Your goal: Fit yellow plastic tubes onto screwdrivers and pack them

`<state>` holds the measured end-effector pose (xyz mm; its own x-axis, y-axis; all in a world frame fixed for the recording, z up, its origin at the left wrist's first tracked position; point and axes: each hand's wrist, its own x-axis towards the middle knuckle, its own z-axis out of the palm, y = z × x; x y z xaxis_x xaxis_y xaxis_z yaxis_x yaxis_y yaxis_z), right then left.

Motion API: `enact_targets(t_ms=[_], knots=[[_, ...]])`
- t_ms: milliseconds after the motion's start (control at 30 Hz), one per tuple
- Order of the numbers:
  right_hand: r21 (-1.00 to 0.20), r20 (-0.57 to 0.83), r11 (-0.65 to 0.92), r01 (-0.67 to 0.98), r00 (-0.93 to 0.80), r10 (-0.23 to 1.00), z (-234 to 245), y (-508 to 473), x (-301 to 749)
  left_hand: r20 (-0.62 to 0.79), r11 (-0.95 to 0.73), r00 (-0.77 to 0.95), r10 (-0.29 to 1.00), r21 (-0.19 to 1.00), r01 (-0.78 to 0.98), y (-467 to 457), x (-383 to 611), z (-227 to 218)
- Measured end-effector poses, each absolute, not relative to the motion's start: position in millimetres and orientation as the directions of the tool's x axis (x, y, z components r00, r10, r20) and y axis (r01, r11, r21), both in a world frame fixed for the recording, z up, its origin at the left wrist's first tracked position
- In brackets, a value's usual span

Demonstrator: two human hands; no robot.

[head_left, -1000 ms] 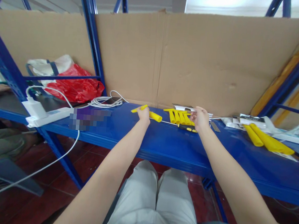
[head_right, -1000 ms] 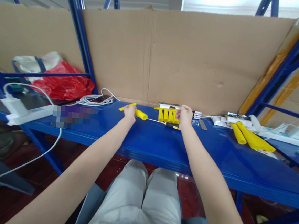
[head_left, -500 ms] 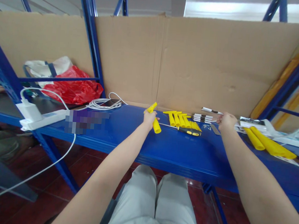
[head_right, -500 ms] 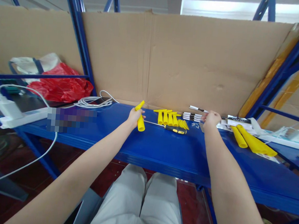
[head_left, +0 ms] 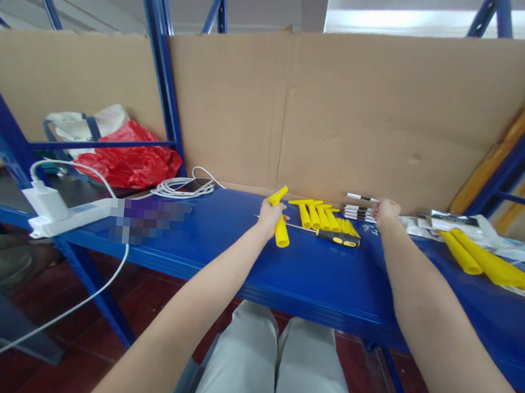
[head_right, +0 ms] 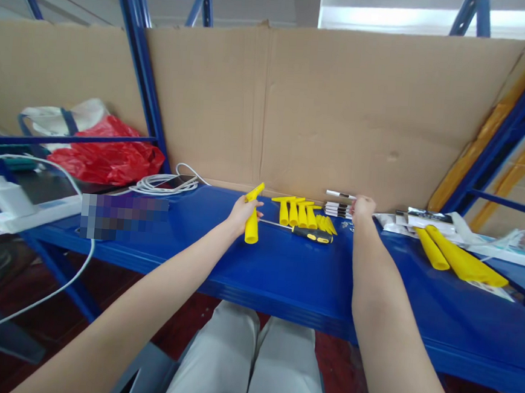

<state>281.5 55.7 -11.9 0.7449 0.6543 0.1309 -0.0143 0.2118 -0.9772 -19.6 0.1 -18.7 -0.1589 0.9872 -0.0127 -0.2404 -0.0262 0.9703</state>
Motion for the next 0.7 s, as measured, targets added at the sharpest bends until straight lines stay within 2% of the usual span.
enact_targets(t_ms=[67, 500, 600, 700], knots=[[-0.987, 0.06, 0.154, -0.049, 0.774, 0.63, -11, 60, 281, -0.017, -0.019, -0.146, 0.989, 0.971, -0.238, 0, -19, -20], [-0.999, 0.005, 0.035, -0.017, 0.836, 0.548, -21, 65, 279, -0.025, 0.001, -0.108, 0.994, 0.976, -0.217, 6, -18, -25], [-0.999, 0.02, 0.046, -0.006, 0.843, 0.537, -22, 66, 282, -0.021, -0.006, -0.115, 0.993, 0.973, -0.229, 5, -18, -25], [-0.992, 0.087, 0.121, 0.022, 0.824, 0.561, -22, 68, 288, -0.021, -0.006, -0.115, 0.993, 0.972, -0.236, 6, -18, -26]])
